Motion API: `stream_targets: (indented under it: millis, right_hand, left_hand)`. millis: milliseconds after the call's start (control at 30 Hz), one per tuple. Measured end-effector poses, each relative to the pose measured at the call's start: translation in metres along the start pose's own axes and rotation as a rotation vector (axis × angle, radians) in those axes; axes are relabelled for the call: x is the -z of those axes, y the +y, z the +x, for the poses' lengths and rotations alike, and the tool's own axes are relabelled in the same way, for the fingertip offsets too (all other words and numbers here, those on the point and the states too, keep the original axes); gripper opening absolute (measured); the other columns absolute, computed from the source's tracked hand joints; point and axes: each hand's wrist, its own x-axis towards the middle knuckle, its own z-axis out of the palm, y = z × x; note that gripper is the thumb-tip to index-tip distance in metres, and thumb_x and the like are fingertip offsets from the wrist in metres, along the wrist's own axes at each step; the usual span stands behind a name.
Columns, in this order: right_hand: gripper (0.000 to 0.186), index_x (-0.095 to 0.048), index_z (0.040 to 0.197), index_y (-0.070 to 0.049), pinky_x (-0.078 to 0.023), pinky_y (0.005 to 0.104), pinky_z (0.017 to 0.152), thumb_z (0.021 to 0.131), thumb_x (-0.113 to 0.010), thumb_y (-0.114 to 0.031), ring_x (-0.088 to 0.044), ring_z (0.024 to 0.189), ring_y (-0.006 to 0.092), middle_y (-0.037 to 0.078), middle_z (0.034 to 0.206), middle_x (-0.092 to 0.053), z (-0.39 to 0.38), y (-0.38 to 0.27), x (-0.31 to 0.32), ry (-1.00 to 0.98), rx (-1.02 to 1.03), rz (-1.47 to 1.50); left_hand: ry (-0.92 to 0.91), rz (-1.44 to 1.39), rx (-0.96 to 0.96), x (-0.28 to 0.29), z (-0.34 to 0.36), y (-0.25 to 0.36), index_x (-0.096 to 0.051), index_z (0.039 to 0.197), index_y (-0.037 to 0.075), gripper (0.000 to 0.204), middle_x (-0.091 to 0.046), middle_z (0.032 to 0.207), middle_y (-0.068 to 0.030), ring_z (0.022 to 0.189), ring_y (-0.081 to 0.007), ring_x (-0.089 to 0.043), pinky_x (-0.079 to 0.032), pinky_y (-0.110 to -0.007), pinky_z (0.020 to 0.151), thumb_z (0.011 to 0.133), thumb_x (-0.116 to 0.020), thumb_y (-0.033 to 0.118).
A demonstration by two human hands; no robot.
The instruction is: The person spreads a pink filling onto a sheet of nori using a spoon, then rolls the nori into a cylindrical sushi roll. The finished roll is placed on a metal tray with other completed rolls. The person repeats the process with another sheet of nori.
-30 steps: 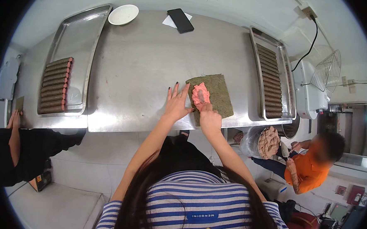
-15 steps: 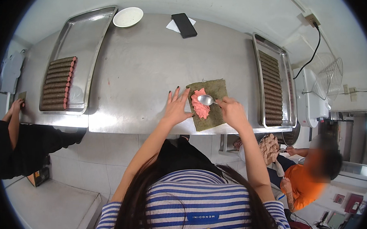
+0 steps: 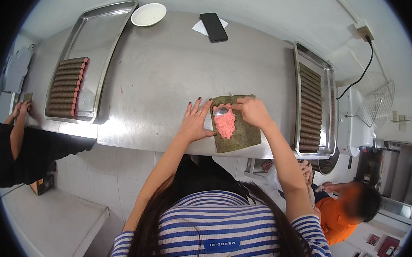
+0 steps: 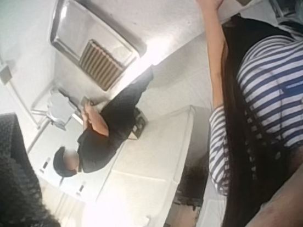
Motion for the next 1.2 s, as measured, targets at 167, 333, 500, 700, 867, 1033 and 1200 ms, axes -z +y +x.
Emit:
stream_targets:
  millis: [167,333,500,700,867,1033,1200]
  right_hand:
    - [0.038,-0.074,0.096,-0.021,-0.051,0.0405,0.068,0.069,-0.056,-0.002,-0.063,0.079,0.0280,0.005,0.083,-0.065,0.011,0.015,-0.003,-0.063,-0.058,0.119]
    - [0.034,-0.075,0.092,-0.019,-0.051,0.0426,0.069,0.069,-0.057,-0.003,-0.063,0.080,0.0319,0.010,0.082,-0.066,0.024,0.023,-0.004,-0.113,-0.105,0.127]
    - [0.029,-0.075,0.090,-0.016,-0.050,0.0441,0.070,0.070,-0.058,-0.004,-0.063,0.082,0.0342,0.014,0.083,-0.068,0.039,0.029,-0.005,-0.168,-0.112,0.112]
    - [0.030,-0.075,0.092,-0.015,-0.051,0.0417,0.072,0.070,-0.057,-0.005,-0.065,0.081,0.0324,0.015,0.088,-0.069,0.046,0.039,-0.002,-0.199,-0.116,0.236]
    - [0.033,-0.076,0.091,-0.017,-0.052,0.0397,0.074,0.069,-0.055,-0.004,-0.065,0.083,0.0305,0.013,0.089,-0.069,0.037,0.045,0.015,-0.282,-0.221,0.516]
    - [0.034,-0.076,0.093,-0.018,-0.051,0.0403,0.074,0.070,-0.054,-0.004,-0.064,0.083,0.0303,0.011,0.090,-0.069,0.015,0.041,0.019,-0.247,-0.173,0.170]
    - [0.037,-0.075,0.096,-0.020,-0.051,0.0429,0.070,0.071,-0.055,-0.002,-0.064,0.080,0.0296,0.008,0.087,-0.067,0.012,0.032,0.009,-0.068,-0.070,0.083]
  left_hand:
    - [0.022,-0.021,-0.019,-0.001,0.000,-0.001,-0.019,0.147,0.009,0.112,-0.040,0.144,-0.0130,0.142,-0.0321,-0.018,-0.013,-0.051,0.116,0.058,-0.082,0.035]
    - [0.022,-0.005,-0.020,0.000,0.001,0.002,-0.018,0.147,0.008,0.113,-0.038,0.146,-0.0128,0.142,-0.0322,-0.018,-0.013,-0.051,0.115,0.058,-0.082,0.036]
    - [-0.008,-0.007,-0.004,0.000,0.001,0.000,-0.017,0.147,0.008,0.114,-0.035,0.147,-0.0145,0.142,-0.0331,-0.019,-0.013,-0.052,0.115,0.058,-0.082,0.038]
    - [-0.011,0.011,-0.010,0.005,0.002,0.005,-0.016,0.147,0.007,0.115,-0.031,0.149,-0.0154,0.141,-0.0345,-0.020,-0.014,-0.052,0.115,0.058,-0.082,0.037]
    - [-0.005,0.027,-0.017,0.000,0.000,0.001,-0.014,0.147,0.003,0.117,-0.031,0.148,-0.0172,0.141,-0.0348,-0.019,-0.014,-0.053,0.114,0.059,-0.083,0.038]
    - [-0.018,0.027,0.010,0.000,0.001,0.003,-0.014,0.147,0.004,0.116,-0.032,0.148,-0.0178,0.142,-0.0343,-0.019,-0.013,-0.053,0.114,0.059,-0.082,0.039]
    - [0.016,0.027,0.027,-0.001,-0.003,0.006,-0.015,0.147,0.006,0.115,-0.034,0.147,-0.0175,0.142,-0.0331,-0.019,-0.013,-0.053,0.114,0.060,-0.083,0.040]
